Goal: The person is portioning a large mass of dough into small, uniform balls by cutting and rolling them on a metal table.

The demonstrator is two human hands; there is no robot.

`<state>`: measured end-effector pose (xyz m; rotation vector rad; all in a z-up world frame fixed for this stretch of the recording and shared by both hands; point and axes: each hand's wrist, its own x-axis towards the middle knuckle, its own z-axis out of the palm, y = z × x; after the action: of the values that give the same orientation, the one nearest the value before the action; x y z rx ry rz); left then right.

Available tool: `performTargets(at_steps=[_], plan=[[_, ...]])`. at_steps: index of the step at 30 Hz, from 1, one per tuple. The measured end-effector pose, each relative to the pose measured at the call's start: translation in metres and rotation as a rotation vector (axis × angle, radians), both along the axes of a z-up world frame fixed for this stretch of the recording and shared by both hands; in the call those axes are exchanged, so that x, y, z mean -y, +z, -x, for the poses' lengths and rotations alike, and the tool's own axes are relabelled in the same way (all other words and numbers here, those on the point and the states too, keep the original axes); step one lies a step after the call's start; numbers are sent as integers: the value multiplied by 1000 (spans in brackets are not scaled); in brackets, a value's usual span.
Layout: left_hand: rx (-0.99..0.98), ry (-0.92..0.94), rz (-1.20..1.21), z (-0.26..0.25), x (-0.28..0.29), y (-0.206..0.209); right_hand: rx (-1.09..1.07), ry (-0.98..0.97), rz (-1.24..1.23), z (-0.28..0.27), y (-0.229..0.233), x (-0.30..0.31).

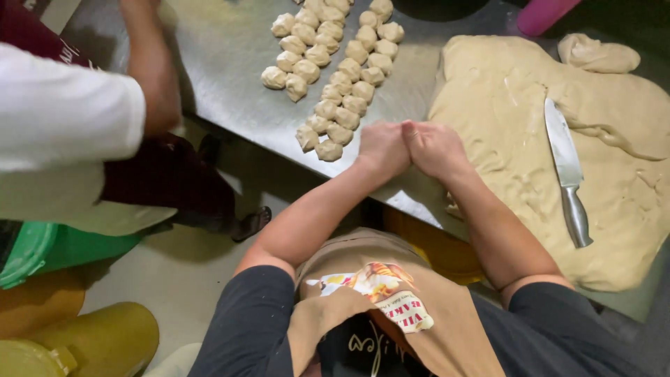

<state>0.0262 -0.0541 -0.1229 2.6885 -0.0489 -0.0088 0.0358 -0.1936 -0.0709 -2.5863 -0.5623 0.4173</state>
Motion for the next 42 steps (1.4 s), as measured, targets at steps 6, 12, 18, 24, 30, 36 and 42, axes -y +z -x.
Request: performTargets(at_steps=[6,12,18,24,30,36,42], plan=[[-326,172,-350,-16,-80,18,-657,480,-151,2,68,-8],[-459,334,-54,81,-82,123,-4,-109,-32,-226,1,-44],[-408,652,175,150,-94,100,199,-186,-186,-329,-123,-93],[-123,751,706,219,-118,68,-11,-311,-317,-157,28,-82],[-280,483,566,238,-114,81,-439,389,-263,90,21,-90],[-29,171,810,291,-132,34,-187,564,-813,203,-10,-97],[-156,193,1051,288,-121,-75,86,312,-899,242,-17,-86]])
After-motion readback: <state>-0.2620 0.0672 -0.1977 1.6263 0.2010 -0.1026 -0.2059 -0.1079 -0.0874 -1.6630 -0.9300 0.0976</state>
